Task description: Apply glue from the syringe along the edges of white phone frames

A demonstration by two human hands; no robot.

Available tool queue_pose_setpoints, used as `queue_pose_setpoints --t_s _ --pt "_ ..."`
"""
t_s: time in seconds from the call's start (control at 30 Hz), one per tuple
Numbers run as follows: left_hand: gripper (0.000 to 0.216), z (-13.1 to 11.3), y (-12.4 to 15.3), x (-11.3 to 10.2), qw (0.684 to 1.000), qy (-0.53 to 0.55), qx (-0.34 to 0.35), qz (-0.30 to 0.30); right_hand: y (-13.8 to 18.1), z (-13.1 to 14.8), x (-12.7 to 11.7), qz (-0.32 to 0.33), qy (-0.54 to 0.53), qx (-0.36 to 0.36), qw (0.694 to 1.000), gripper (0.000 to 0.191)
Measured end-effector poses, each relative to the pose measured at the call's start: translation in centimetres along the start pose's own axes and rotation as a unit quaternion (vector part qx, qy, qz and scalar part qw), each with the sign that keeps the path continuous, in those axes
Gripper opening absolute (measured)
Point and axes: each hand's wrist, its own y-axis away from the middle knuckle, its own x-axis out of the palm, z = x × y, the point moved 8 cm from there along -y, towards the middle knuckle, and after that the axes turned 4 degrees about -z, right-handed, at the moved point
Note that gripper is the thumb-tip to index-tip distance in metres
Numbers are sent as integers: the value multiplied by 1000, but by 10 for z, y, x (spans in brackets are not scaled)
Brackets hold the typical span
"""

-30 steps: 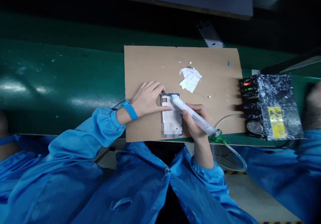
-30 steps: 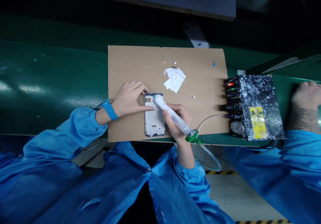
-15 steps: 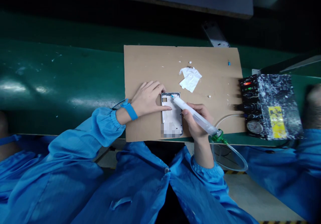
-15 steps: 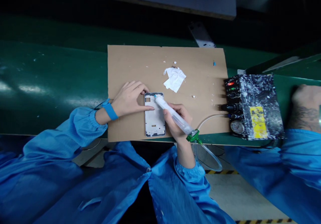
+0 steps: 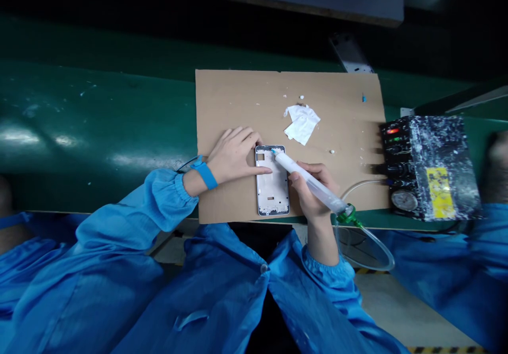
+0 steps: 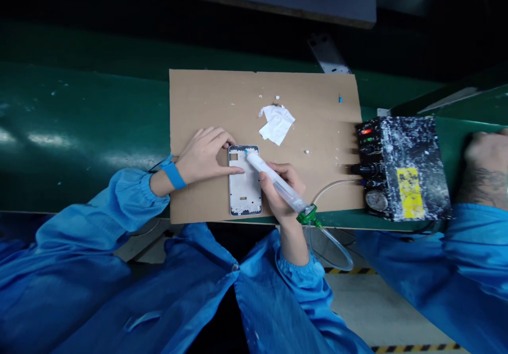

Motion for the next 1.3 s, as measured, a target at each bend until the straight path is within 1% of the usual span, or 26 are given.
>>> queue_pose_setpoints --t_s 0.47,1.0,1.3 --pt "66 -1 0 0 1000 -2 0 3 -2 4 1 1 -16 -18 1000 31" --pt "66 -1 1 -1 1000 -1 7 -1 -2 5 -1 -5 -2 -18 1000 33" --pt "67 -1 0 0 1000 -2 4 1 -1 0 -1 -2 -18 -11 1000 32"
